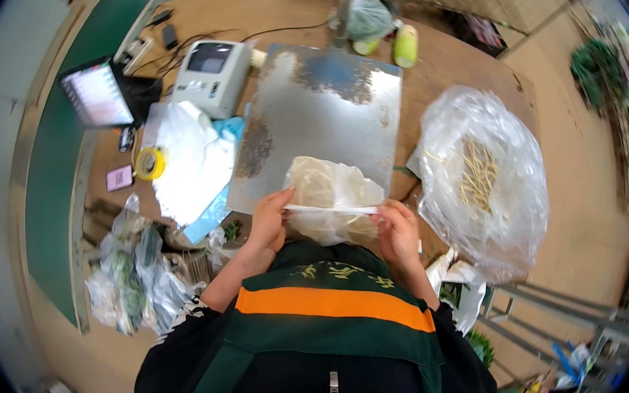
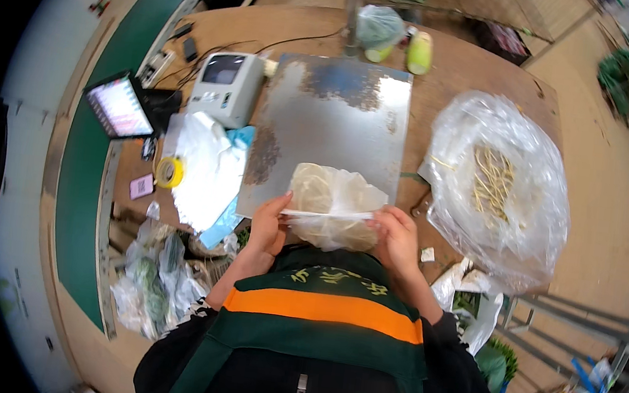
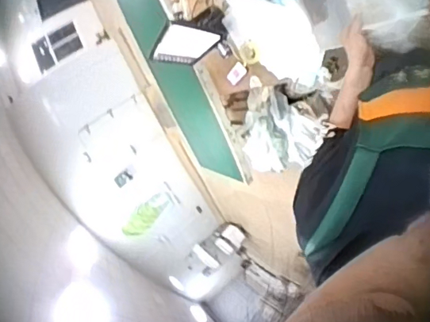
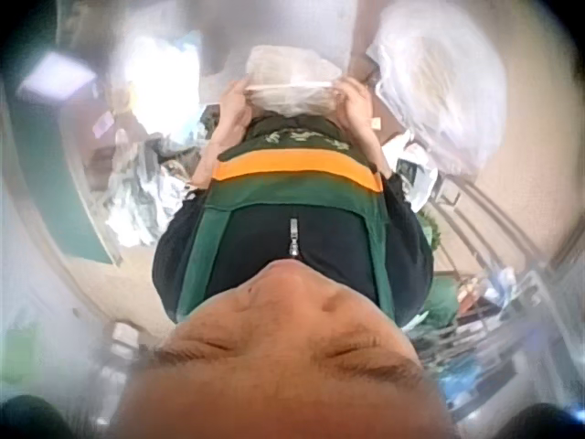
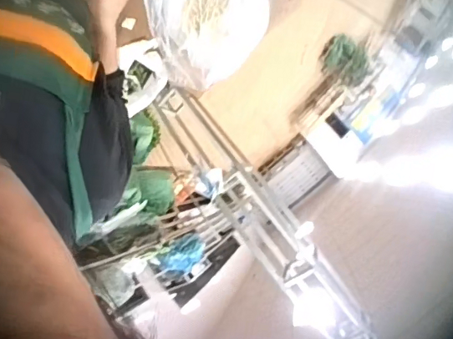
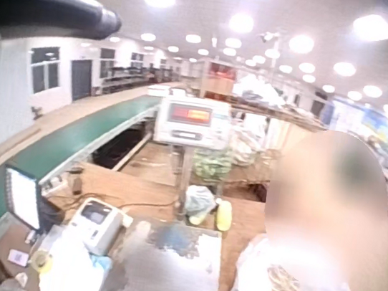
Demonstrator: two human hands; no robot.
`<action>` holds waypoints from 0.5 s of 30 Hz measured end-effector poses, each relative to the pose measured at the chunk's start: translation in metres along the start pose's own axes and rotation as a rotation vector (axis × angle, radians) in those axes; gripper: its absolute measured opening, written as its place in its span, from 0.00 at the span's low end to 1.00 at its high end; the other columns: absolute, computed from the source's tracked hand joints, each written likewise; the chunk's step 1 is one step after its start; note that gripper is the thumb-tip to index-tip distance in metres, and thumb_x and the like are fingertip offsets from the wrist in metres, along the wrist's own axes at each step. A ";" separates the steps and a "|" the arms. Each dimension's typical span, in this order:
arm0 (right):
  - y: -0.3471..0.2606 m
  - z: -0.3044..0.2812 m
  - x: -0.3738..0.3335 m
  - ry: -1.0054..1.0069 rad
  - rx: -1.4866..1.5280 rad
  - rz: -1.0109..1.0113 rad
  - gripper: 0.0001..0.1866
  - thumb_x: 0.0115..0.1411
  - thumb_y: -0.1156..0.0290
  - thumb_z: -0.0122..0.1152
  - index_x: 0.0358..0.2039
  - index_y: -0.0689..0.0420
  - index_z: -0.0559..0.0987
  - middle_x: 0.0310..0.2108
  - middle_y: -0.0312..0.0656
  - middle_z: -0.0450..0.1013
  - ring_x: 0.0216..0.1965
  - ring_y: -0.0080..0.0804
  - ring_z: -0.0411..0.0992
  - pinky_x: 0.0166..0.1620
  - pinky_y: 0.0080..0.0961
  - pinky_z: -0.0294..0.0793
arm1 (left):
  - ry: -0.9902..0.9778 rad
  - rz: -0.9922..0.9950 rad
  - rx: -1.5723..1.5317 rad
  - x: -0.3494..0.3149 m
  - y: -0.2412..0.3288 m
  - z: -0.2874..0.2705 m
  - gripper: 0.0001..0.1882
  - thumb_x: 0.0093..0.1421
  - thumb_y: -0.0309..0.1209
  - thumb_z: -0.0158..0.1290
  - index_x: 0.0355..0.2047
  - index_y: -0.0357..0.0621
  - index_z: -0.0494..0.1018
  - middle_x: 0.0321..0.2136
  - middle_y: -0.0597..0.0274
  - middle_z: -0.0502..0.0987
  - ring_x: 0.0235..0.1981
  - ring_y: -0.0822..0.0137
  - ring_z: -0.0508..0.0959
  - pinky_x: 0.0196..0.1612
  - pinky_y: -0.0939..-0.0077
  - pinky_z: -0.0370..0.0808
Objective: The person repeatedly scoops bean sprouts from a large bag, places them into a small plastic bag on a digital scale, adjusts the amount to reach a target weight, ties the bag, and sets it aside. This cycle is repeated multiple times.
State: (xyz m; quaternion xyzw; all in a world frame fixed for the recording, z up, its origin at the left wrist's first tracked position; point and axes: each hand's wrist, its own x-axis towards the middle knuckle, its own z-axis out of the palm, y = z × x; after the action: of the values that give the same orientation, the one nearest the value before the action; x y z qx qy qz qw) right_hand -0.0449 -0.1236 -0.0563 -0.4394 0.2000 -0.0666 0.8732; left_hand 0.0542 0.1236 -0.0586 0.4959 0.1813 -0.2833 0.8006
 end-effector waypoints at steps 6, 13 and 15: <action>-0.049 0.099 -0.015 -0.554 -0.998 -0.265 0.23 0.74 0.64 0.44 0.60 0.68 0.73 0.49 0.46 0.76 0.48 0.34 0.75 0.55 0.28 0.69 | -0.730 0.391 0.437 -0.061 0.049 0.022 0.12 0.71 0.30 0.47 0.43 0.42 0.81 0.36 0.59 0.79 0.41 0.67 0.77 0.47 0.70 0.72; -0.029 0.117 -0.009 -0.966 -1.066 -0.417 0.10 0.58 0.74 0.60 0.24 0.57 0.70 0.28 0.39 0.69 0.33 0.35 0.64 0.45 0.32 0.63 | 0.028 0.218 -0.034 -0.054 0.027 -0.046 0.13 0.68 0.37 0.54 0.37 0.40 0.80 0.25 0.72 0.76 0.28 0.77 0.72 0.32 0.79 0.70; -0.020 0.145 -0.013 -1.148 -0.998 -0.408 0.12 0.56 0.78 0.61 0.21 0.56 0.67 0.27 0.39 0.68 0.32 0.35 0.63 0.43 0.30 0.63 | 0.179 0.449 0.240 -0.064 0.022 -0.068 0.16 0.64 0.42 0.59 0.33 0.41 0.79 0.29 0.69 0.77 0.33 0.73 0.76 0.37 0.74 0.72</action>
State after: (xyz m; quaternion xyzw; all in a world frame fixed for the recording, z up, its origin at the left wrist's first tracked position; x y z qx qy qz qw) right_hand 0.0038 -0.0243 0.0413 -0.7733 -0.3605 0.1095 0.5099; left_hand 0.0183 0.2094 -0.0369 0.6382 0.1020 -0.0734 0.7596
